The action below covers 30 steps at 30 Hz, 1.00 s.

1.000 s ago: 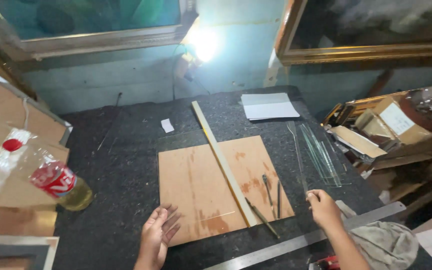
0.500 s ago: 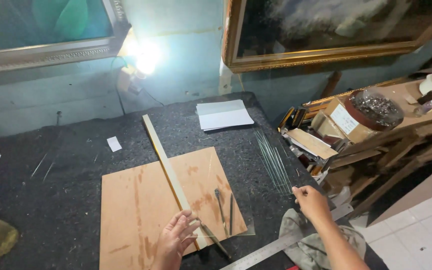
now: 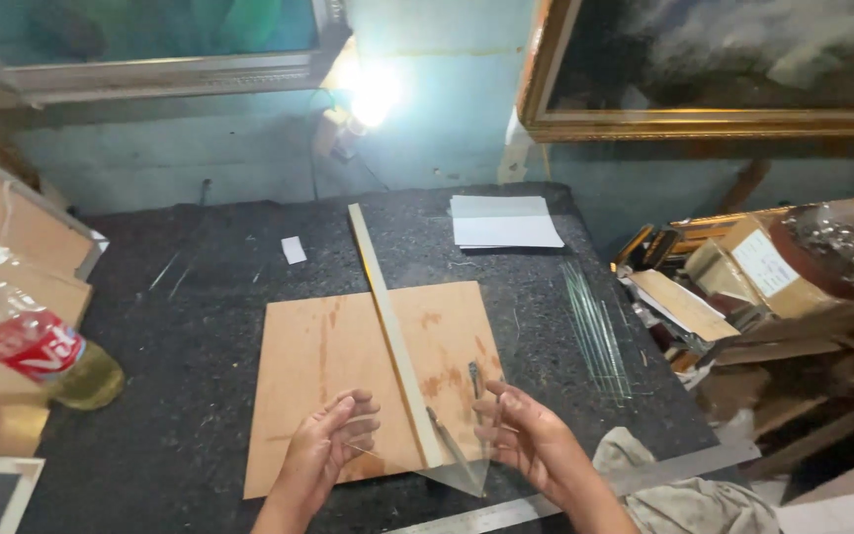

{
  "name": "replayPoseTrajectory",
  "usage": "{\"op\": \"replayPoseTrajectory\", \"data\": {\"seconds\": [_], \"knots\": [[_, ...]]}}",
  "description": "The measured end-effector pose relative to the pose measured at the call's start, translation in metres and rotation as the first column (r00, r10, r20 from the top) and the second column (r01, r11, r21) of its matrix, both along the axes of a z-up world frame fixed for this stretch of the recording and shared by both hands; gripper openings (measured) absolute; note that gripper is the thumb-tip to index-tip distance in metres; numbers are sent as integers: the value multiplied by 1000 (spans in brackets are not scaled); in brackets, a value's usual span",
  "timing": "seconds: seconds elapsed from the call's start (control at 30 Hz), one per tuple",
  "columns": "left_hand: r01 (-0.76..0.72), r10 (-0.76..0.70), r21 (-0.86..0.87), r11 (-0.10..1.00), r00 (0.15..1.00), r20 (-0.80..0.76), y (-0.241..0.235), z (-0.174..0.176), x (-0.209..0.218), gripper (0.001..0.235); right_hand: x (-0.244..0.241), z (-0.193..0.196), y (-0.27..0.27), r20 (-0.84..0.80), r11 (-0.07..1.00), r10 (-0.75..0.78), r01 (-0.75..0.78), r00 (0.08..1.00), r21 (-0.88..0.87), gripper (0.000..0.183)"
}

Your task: Measuring and cutting glass sheets for picture frames using a ruler and glass cutter.

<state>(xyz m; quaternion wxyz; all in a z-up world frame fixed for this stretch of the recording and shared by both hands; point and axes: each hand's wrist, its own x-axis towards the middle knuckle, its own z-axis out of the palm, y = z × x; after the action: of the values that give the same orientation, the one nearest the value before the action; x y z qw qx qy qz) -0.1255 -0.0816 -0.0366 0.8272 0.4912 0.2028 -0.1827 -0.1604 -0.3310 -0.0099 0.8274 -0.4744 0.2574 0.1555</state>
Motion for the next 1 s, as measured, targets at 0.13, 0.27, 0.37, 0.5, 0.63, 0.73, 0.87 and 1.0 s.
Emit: {"op": "replayPoseTrajectory", "data": {"seconds": [0.13,0.27,0.37,0.5,0.63,0.73,0.87,1.0], "knots": [[-85,85,-1,996,995,50,38,10,-7,30,7,-31,41,39,1000,21,-22,999,13,40],[-182,175,-246,952,983,-49,66,11,-23,64,5,-45,99,-8,984,-70,70,998,162,31],[-197,197,-218,956,980,-23,80,9,-41,56,2,-49,147,42,981,-133,126,990,145,30],[-278,274,-143,950,961,-45,94,32,-55,50,-7,-33,200,113,989,-147,142,983,50,24],[-327,336,-250,911,942,-5,147,-15,-37,45,-3,-37,197,42,936,224,-203,974,-289,26],[-280,287,-147,949,957,32,182,-16,-24,47,0,-54,165,59,357,355,-77,933,-931,22],[-150,152,-82,985,988,16,210,-13,-4,46,-4,-45,134,-140,-117,358,-104,923,-988,39],[-62,64,-65,996,997,31,220,-16,10,47,-1,-38,132,-273,-223,314,-209,909,-952,50]]}}
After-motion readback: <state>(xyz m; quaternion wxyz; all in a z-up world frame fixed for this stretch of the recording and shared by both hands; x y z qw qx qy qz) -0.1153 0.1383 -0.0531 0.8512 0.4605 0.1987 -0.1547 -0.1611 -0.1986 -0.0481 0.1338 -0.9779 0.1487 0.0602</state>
